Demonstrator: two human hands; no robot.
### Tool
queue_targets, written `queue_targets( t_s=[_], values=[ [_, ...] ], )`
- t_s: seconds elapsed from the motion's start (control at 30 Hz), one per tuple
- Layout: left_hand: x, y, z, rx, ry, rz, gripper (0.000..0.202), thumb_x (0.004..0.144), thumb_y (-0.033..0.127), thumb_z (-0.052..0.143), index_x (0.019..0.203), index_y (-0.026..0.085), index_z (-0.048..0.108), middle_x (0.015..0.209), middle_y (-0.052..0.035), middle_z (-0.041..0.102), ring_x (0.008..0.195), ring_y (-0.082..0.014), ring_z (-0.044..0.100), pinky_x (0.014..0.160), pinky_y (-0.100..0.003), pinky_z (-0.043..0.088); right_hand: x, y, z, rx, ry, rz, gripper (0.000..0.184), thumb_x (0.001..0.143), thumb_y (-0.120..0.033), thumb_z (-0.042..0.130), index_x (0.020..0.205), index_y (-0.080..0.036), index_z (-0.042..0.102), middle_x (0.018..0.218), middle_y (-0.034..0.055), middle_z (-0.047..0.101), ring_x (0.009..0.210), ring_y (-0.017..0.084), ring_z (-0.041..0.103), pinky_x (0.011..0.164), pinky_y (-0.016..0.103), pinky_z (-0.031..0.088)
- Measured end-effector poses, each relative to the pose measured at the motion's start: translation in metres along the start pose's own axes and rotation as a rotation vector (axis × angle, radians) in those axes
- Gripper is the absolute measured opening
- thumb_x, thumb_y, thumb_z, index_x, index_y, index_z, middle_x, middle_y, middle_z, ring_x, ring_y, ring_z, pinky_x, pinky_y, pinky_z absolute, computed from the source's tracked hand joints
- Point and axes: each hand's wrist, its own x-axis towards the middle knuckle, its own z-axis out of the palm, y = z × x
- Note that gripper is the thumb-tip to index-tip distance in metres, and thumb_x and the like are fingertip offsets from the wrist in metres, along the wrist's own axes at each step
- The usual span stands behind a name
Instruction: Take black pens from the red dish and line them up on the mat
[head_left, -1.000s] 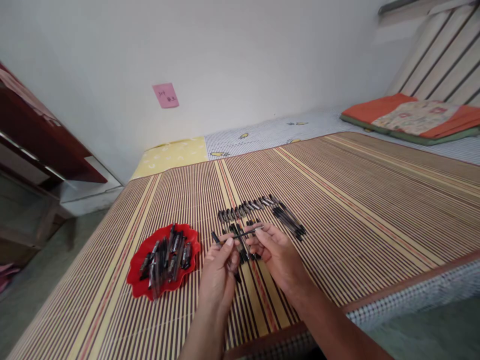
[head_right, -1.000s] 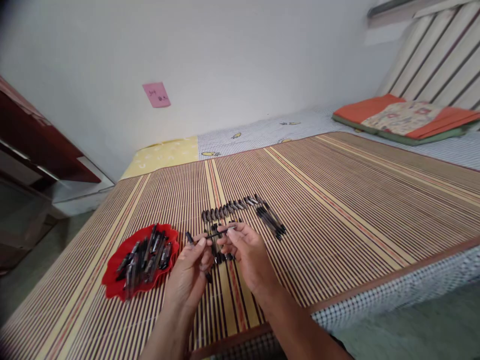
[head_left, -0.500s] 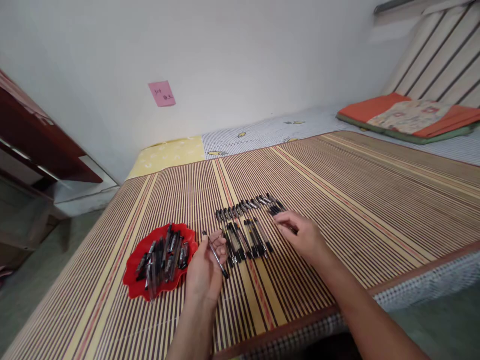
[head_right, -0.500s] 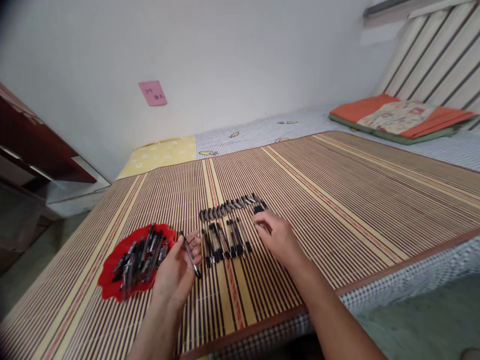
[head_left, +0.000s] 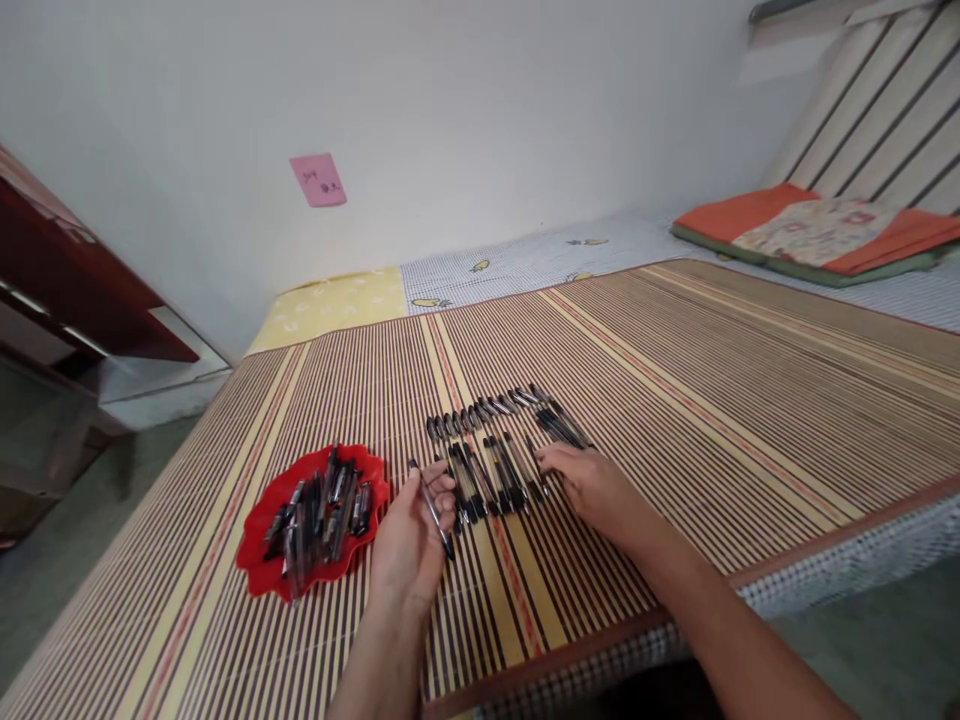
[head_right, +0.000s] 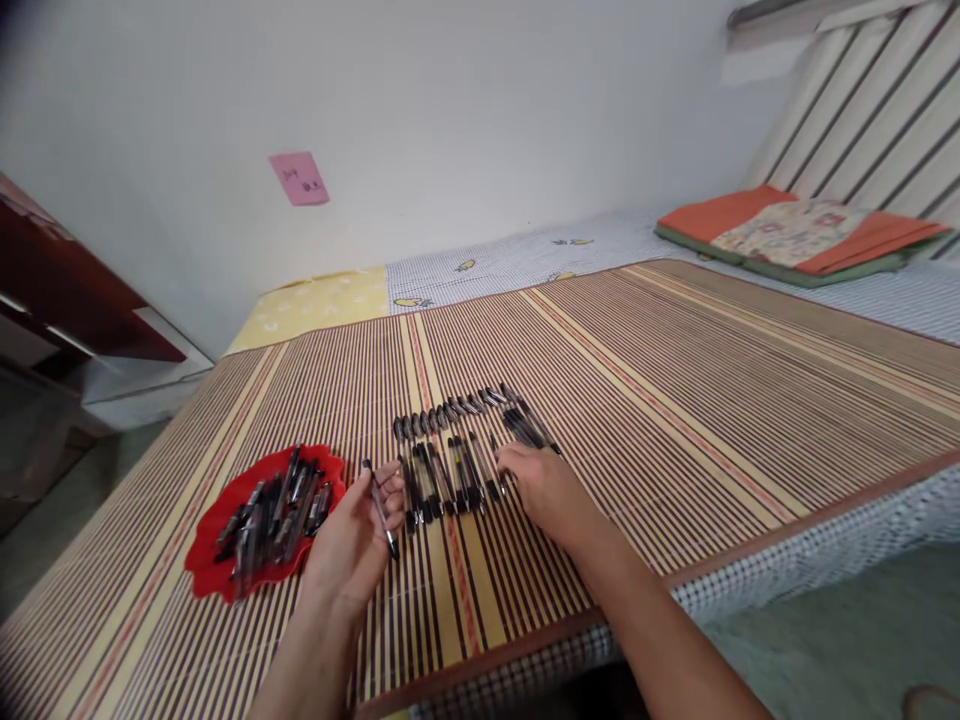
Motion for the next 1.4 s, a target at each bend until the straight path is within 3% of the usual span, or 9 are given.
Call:
queue_targets(
  t_s=[0.1,0.23,0.47,0.67,0.8,1.0,1.2,1.4],
  values=[
    [-0.001,-0.001,0.002,0.000,-0.003,0.000,0.028,0.094,0.022,0.049,0.088,0.006,0.071,0.071,-0.0077,0.065,0.052,-0.0092,0.053,0.043,-0.017,0.039,0.005,0.000,0.005,-0.026,0.037,0.118,0.031,0.088,-0.010,0.042,0.107,-0.021,0.065,0.104,0.0100,0.065,0.088,0.022,0.063,0.074,0.031,0.047],
    [-0.003,-0.003,0.006,0.006,0.004,-0.015,0.031,0.094,0.021,0.046,0.086,0.005,0.071,0.068,-0.0075,0.063,0.051,-0.0093,0.052,0.042,-0.018,0.036,0.013,-0.003,0.016,-0.061,-0.008,0.227,0.025,0.092,-0.020,0.046,0.107,-0.019,0.066,0.105,0.0122,0.065,0.085,0.022,0.064,0.070,0.031,0.047],
    [-0.006,-0.009,0.009,0.025,-0.018,-0.052,0.030,0.095,0.021,0.044,0.099,0.004,0.069,0.072,-0.0091,0.066,0.055,-0.0104,0.054,0.048,-0.019,0.040,0.014,-0.006,0.026,-0.028,-0.053,0.175,0.028,0.085,-0.007,0.046,0.102,-0.017,0.066,0.100,0.0104,0.068,0.093,0.022,0.064,0.081,0.032,0.047],
    [-0.007,-0.014,0.010,0.059,-0.072,-0.134,0.030,0.090,0.019,0.048,0.107,0.003,0.067,0.075,-0.0102,0.069,0.057,-0.0115,0.057,0.052,-0.021,0.040,0.014,-0.008,0.026,-0.032,-0.041,0.182,0.026,0.087,-0.009,0.045,0.100,-0.017,0.067,0.099,0.0102,0.069,0.093,0.022,0.064,0.081,0.033,0.047],
    [-0.014,-0.016,0.011,0.238,-0.188,-0.161,0.030,0.084,0.025,0.060,0.105,0.004,0.067,0.074,-0.0097,0.070,0.057,-0.0113,0.059,0.052,-0.021,0.038,0.013,-0.002,0.020,0.009,-0.008,0.177,0.025,0.088,-0.013,0.045,0.099,-0.018,0.068,0.099,0.0095,0.071,0.095,0.022,0.065,0.085,0.032,0.047],
    [-0.020,-0.026,0.013,0.606,-0.406,-0.132,0.052,0.087,0.042,0.058,0.128,0.011,0.054,0.061,-0.0031,0.068,0.042,-0.0130,0.061,0.039,-0.021,0.022,0.011,0.006,0.013,0.050,0.010,0.238,0.026,0.091,-0.023,0.047,0.100,-0.016,0.070,0.100,0.0106,0.073,0.094,0.024,0.066,0.085,0.034,0.048],
    [-0.017,-0.031,0.013,0.700,-0.382,-0.066,0.043,0.085,0.045,0.057,0.115,0.014,0.053,0.063,-0.0017,0.070,0.035,-0.0088,0.053,0.038,-0.020,0.022,0.015,-0.004,0.020,-0.037,-0.051,0.278,0.022,0.086,-0.018,0.057,0.103,-0.015,0.070,0.098,0.0101,0.070,0.087,0.021,0.065,0.079,0.030,0.047],
    [-0.015,-0.033,0.012,0.696,-0.340,-0.002,0.026,0.086,0.043,0.053,0.092,0.018,0.050,0.065,-0.0010,0.068,0.038,-0.0066,0.049,0.039,-0.019,0.023,0.014,-0.002,0.025,0.001,-0.056,0.206,0.026,0.084,-0.011,0.053,0.103,-0.016,0.071,0.102,0.0099,0.070,0.096,0.021,0.064,0.088,0.031,0.047]
  ],
)
